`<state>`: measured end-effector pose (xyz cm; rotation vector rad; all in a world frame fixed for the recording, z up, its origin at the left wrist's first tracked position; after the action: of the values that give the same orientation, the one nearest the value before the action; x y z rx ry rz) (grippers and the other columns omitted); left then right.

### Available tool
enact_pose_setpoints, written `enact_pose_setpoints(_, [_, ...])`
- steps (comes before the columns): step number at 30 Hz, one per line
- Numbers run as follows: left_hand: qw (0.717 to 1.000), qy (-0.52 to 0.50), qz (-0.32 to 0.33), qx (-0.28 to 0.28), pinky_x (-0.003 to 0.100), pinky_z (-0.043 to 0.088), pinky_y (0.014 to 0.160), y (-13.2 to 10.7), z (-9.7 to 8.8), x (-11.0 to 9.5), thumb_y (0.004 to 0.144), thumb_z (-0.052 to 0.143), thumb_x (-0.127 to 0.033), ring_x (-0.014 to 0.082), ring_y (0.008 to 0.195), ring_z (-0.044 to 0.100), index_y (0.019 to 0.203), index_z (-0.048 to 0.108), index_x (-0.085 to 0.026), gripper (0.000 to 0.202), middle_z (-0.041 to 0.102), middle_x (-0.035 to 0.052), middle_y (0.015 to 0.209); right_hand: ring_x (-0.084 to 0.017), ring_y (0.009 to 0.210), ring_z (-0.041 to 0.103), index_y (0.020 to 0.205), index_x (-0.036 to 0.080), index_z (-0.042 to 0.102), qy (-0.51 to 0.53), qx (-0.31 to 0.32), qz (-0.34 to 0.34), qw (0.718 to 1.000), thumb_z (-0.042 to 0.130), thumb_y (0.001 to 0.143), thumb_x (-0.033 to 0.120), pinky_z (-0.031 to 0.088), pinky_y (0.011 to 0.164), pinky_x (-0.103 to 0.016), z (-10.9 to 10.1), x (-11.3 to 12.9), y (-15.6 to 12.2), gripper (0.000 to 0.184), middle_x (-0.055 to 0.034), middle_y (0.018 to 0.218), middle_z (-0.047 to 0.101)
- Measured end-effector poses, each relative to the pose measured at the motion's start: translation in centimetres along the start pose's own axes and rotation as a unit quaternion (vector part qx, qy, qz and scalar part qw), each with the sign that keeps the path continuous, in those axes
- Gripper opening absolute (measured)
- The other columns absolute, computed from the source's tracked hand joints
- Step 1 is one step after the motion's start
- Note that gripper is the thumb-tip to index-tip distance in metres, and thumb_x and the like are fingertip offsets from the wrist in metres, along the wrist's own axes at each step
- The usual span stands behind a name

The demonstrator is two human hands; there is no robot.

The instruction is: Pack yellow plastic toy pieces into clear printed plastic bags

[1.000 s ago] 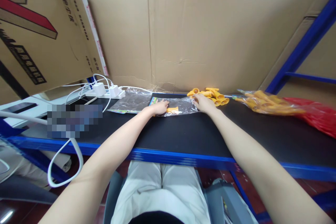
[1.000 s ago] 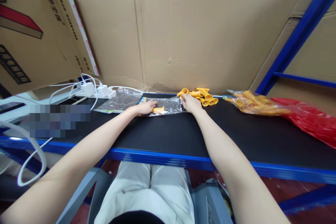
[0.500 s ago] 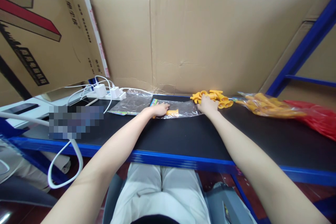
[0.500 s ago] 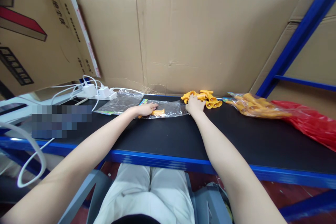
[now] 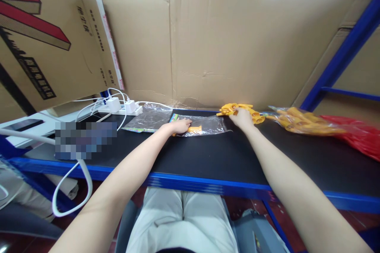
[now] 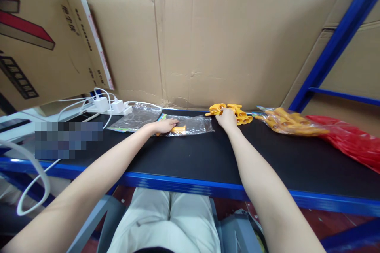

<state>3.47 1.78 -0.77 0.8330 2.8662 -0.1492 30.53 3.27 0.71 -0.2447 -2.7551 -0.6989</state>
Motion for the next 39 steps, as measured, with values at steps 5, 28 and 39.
enact_pose_setpoints(5, [1.0, -0.005, -0.014, 0.015, 0.04, 0.02, 0.107, -0.1, 0.0, -0.2, 0.087, 0.022, -0.02, 0.0199, 0.133, 0.024, 0.131, 0.039, -0.016, 0.047, 0.035, 0.008, 0.14, -0.027, 0.094, 0.057, 0.104, 0.013, 0.061, 0.021, -0.025, 0.023, 0.999, 0.051, 0.071, 0.027, 0.043, 0.079, -0.036, -1.2, 0.0, 0.2, 0.038, -0.0134, 0.099, 0.063])
enact_pose_setpoints(28, [0.999, -0.025, -0.016, 0.016, 0.041, 0.016, 0.108, -0.3, -0.1, -0.1, 0.088, 0.022, -0.025, 0.0216, 0.131, 0.027, 0.134, 0.036, -0.013, 0.05, 0.033, 0.0099, 0.141, -0.016, 0.07, 0.058, 0.093, 0.016, 0.058, 0.349, -0.141, -0.026, 0.926, 0.046, 0.071, 0.028, 0.048, 0.065, -0.032, -5.0, 1.0, 0.3, 0.028, -0.0066, 0.087, 0.06])
enact_pose_setpoints(39, [0.986, -0.157, -0.034, -0.038, 0.042, 0.012, 0.108, 0.2, 0.2, 0.6, 0.082, 0.035, -0.024, 0.024, 0.131, 0.028, 0.121, 0.051, -0.016, 0.043, 0.04, 0.0098, 0.137, -0.013, 0.055, 0.054, 0.071, 0.015, 0.058, 0.28, 0.037, 0.014, 0.959, 0.051, 0.067, 0.025, 0.045, 0.056, -0.028, -3.7, 1.6, -0.6, 0.013, -0.0036, 0.066, 0.059])
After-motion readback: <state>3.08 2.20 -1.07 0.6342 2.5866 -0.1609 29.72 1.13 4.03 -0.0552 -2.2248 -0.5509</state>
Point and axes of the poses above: each hand's wrist, its own y-axis towards the middle knuckle, its own z-axis out of the palm, x = y × z, the point moved 3 cm from there along y, towards the middle knuckle
